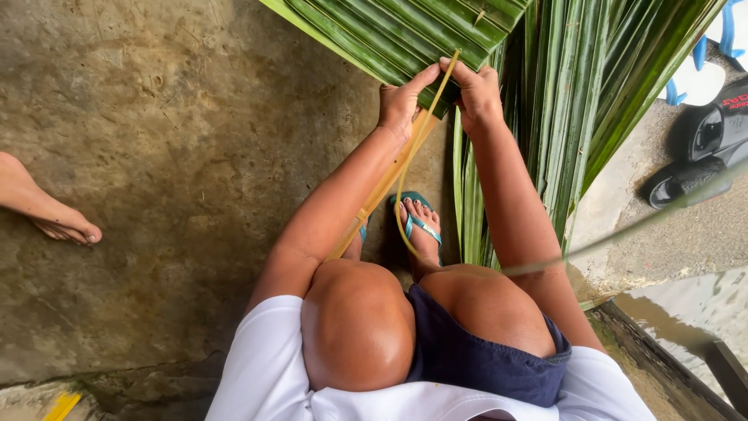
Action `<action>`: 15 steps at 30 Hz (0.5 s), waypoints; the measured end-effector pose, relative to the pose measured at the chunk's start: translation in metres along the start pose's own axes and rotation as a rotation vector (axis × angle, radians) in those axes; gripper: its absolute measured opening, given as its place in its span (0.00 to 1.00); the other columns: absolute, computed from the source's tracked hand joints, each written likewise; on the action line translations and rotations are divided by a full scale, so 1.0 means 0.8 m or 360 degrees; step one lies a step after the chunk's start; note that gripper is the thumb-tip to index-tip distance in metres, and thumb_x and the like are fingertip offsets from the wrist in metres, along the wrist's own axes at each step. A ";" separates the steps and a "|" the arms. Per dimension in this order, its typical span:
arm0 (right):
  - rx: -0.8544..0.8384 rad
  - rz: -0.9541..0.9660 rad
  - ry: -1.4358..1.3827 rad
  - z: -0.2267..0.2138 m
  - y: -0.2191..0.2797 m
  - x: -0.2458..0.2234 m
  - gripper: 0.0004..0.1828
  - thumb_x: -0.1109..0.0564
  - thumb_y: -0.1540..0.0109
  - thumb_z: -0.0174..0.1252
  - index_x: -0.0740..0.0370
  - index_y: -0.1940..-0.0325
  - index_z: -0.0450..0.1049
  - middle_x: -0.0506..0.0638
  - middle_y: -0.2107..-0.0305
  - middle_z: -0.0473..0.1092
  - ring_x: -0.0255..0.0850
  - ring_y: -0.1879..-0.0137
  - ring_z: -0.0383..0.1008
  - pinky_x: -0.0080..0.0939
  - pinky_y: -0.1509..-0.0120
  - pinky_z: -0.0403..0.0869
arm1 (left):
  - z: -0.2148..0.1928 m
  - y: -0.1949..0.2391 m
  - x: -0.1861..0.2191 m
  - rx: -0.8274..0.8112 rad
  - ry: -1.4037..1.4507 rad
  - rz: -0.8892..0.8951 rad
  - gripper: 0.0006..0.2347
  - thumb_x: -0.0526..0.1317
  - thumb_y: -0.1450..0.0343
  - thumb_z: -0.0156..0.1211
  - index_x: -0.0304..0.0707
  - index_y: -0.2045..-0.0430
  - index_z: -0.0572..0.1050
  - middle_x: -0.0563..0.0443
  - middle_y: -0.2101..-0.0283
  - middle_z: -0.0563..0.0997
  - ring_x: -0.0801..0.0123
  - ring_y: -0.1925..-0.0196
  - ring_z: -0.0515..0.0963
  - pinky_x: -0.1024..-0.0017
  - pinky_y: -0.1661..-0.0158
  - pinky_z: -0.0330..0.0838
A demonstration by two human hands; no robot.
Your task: The person weaves together palm fronds by hand, folding and tucking individual leaves around a wooden stick to create a flat thatched section.
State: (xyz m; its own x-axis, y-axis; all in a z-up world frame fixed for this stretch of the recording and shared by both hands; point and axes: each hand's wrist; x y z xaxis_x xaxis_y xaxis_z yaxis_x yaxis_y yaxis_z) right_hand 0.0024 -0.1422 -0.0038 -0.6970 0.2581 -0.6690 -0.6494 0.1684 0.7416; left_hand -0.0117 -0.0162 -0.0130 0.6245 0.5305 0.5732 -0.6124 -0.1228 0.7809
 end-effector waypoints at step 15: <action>-0.0506 0.0170 0.1820 -0.017 0.074 -0.114 0.33 0.35 0.36 0.55 0.59 0.36 0.71 0.57 0.42 0.72 0.49 0.44 0.75 0.52 0.35 0.74 | -0.013 -0.006 0.010 0.0165 -0.0299 0.0064 0.13 0.44 0.45 0.76 0.37 0.74 0.87 0.48 0.67 0.89 0.65 0.57 0.88 0.66 0.41 0.77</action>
State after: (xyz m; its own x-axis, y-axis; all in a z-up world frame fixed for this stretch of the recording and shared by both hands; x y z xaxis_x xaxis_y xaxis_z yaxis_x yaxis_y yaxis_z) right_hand 0.0238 -0.1686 0.1003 -0.5140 -0.7686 -0.3809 -0.5052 -0.0876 0.8585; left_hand -0.0087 -0.0025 -0.0151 0.6858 0.3589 0.6332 -0.5916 -0.2318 0.7722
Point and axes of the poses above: each hand's wrist, its own y-axis away from the middle knuckle, its own z-axis out of the palm, x = y × z
